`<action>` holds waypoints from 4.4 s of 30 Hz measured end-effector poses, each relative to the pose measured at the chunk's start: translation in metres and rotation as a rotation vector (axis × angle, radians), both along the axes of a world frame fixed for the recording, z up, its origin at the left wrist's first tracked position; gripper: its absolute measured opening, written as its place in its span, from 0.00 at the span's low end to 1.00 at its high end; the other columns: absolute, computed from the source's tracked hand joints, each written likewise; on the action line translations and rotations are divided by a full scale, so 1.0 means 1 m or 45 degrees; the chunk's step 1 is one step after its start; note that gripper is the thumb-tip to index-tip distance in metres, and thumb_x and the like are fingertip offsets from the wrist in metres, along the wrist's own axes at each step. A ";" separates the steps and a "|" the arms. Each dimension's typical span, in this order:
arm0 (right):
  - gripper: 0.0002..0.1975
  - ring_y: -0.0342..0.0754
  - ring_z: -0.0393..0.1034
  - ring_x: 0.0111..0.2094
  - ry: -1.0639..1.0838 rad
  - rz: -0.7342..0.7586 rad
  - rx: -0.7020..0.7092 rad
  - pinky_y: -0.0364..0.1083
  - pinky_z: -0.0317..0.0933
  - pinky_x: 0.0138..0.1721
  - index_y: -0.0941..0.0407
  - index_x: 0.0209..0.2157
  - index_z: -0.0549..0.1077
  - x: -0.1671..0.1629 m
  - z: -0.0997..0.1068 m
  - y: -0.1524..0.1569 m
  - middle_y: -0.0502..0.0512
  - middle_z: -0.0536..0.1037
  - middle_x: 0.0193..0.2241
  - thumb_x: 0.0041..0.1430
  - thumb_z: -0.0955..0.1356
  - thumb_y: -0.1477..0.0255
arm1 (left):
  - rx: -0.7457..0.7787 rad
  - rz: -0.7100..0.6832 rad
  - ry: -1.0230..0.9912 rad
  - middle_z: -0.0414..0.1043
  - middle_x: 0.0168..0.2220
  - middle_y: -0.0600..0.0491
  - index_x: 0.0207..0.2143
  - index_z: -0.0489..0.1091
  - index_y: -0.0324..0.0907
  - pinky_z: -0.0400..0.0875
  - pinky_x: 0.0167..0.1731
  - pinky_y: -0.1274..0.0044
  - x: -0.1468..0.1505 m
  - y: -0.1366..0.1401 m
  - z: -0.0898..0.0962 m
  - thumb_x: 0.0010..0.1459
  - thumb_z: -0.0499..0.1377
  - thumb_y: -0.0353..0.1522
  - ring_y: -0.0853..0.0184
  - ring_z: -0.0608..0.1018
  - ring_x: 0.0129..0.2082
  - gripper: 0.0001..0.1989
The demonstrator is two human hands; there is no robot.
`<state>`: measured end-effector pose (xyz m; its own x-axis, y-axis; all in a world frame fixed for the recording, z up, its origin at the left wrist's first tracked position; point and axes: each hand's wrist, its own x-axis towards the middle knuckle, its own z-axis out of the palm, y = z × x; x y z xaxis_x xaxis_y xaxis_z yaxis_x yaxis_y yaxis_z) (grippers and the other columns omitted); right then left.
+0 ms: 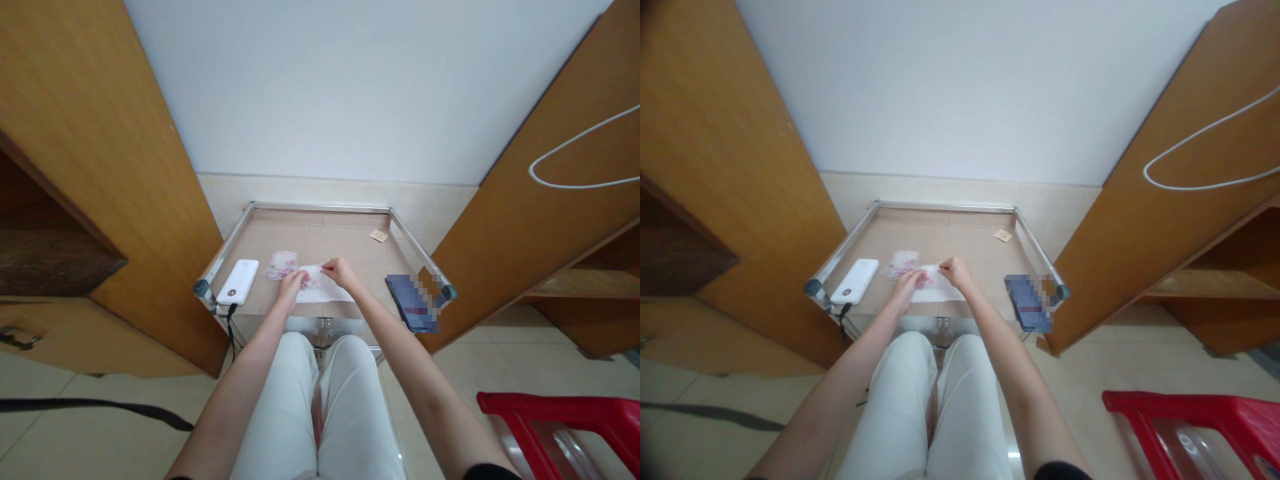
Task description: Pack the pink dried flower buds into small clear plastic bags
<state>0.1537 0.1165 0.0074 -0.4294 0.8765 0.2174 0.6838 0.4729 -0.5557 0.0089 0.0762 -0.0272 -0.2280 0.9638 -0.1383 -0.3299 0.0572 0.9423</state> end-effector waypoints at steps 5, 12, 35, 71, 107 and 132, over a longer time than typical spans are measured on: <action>0.09 0.43 0.66 0.24 0.496 -0.030 -0.274 0.42 0.57 0.27 0.60 0.28 0.76 0.004 -0.021 0.004 0.55 0.76 0.25 0.43 0.66 0.77 | 0.008 0.000 -0.258 0.70 0.22 0.54 0.21 0.67 0.36 0.60 0.21 0.83 -0.005 0.001 0.000 0.39 0.58 0.28 0.74 0.72 0.20 0.03; 0.11 0.37 0.60 0.19 0.739 -0.169 -0.639 0.40 0.56 0.23 0.60 0.29 0.76 0.001 -0.031 0.003 0.53 0.76 0.23 0.41 0.65 0.79 | 0.053 -0.047 -0.322 0.71 0.24 0.52 0.22 0.67 0.35 0.61 0.21 0.82 -0.007 -0.004 -0.006 0.40 0.58 0.28 0.73 0.73 0.22 0.04; 0.18 0.38 0.61 0.21 0.900 -0.034 -0.832 0.41 0.57 0.25 0.61 0.31 0.76 0.010 -0.026 -0.011 0.56 0.76 0.27 0.36 0.71 0.66 | 0.173 0.101 -0.089 0.69 0.23 0.55 0.36 0.59 0.41 0.68 0.19 0.79 -0.003 -0.011 -0.009 0.42 0.57 0.35 0.70 0.74 0.21 0.17; 0.17 0.37 0.52 0.16 0.612 0.021 -0.731 0.40 0.46 0.20 0.61 0.21 0.72 0.002 -0.008 -0.019 0.45 0.63 0.12 0.38 0.68 0.59 | 0.488 -0.560 0.946 0.72 0.37 0.50 0.32 0.72 0.45 0.54 0.49 0.71 -0.024 0.009 0.041 0.20 0.68 0.29 0.58 0.70 0.43 0.28; 0.12 0.42 0.68 0.38 1.960 -0.493 -0.692 0.44 0.57 0.43 0.55 0.30 0.70 -0.067 -0.054 0.020 0.51 0.76 0.32 0.52 0.58 0.67 | 0.528 -0.692 1.850 0.71 0.40 0.50 0.45 0.65 0.42 0.63 0.40 0.74 -0.050 0.013 0.039 0.40 0.58 0.47 0.63 0.71 0.38 0.30; 0.20 0.42 0.70 0.29 2.061 -0.474 -0.786 0.45 0.60 0.40 0.58 0.24 0.70 -0.079 -0.060 0.014 0.52 0.76 0.23 0.56 0.52 0.70 | 0.476 -0.821 2.474 0.72 0.36 0.46 0.39 0.69 0.43 0.61 0.38 0.71 -0.023 0.019 0.065 0.37 0.60 0.46 0.57 0.72 0.39 0.26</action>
<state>0.0751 0.1304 -0.0526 0.0827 0.9791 -0.1861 -0.6666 -0.0845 -0.7406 -0.0143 0.0948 0.0382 0.5002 0.8659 -0.0113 0.8648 -0.5001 -0.0450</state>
